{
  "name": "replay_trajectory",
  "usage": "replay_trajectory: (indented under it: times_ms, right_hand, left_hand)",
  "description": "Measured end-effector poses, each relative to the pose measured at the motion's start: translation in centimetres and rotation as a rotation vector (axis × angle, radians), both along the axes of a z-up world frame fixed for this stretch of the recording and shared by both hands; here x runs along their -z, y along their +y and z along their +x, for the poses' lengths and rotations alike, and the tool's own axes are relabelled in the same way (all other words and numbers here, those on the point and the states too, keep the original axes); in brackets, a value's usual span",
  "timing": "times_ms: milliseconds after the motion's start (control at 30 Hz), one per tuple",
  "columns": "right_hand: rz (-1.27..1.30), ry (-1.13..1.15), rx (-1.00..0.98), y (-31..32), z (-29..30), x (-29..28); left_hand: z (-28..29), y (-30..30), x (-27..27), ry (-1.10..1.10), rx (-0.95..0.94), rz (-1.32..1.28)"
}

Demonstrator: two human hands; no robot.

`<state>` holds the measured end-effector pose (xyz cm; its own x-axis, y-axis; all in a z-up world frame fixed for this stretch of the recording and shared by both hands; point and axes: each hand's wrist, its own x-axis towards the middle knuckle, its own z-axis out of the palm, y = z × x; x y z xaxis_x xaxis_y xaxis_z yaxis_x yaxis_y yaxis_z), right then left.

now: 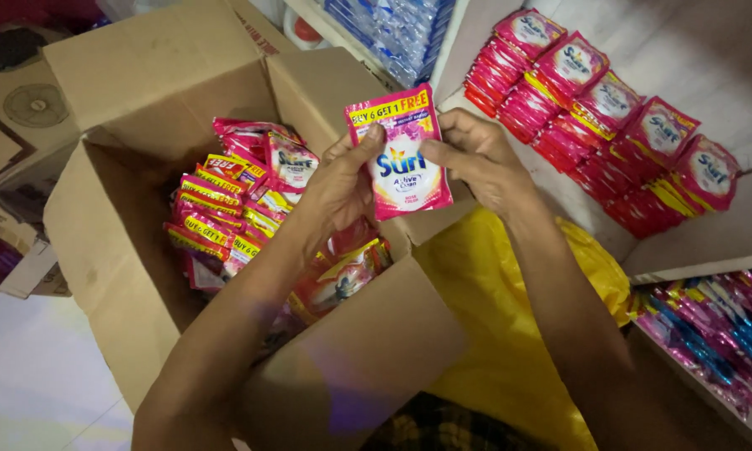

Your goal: Stocking detergent sachets from a box onto a retail shelf.

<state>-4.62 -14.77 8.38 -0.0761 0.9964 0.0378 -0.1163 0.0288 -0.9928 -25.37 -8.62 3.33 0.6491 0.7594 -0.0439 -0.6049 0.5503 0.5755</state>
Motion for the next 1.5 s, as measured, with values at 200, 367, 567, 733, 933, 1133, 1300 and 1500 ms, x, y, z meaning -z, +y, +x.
replay_trajectory:
  times_ms: [200, 367, 567, 733, 933, 1133, 1300, 1500]
  right_hand:
    - [0.125, 0.112, 0.031, 0.8, 1.0, 4.3]
    - [0.076, 0.05, 0.009, -0.1, 0.2, 4.6]
    - [0.074, 0.133, 0.045, -0.8, 0.1, 3.9]
    - [0.103, 0.269, 0.023, -1.4, 1.6, 4.1]
    - [-0.041, 0.26, 0.09, -2.1, 4.7, 4.1]
    - [-0.001, 0.221, 0.193, -2.2, 9.8, 7.4]
    - [-0.142, 0.307, 0.347, -2.4, 13.5, 6.0]
    - [-0.032, 0.201, 0.569, -1.4, 21.7, 7.4]
  left_hand:
    - [-0.1, -0.6, -0.7, 0.231, 0.004, 0.041]
    - [0.0, -1.1, -0.3, 0.286, 0.049, 0.08]
    - [0.0, -1.4, -0.7, 0.389, -0.043, 0.199]
    - [1.5, -1.8, -2.7, 0.514, -0.037, 0.225]
    - [5.3, -0.9, -2.1, 0.285, 0.033, 0.094]
    - [9.3, -0.1, -0.6, 0.269, 0.143, 0.013]
    - [11.8, 1.4, 2.2, 0.36, 0.118, 0.212]
    - [13.3, 1.7, 2.2, 0.707, 0.103, 0.41]
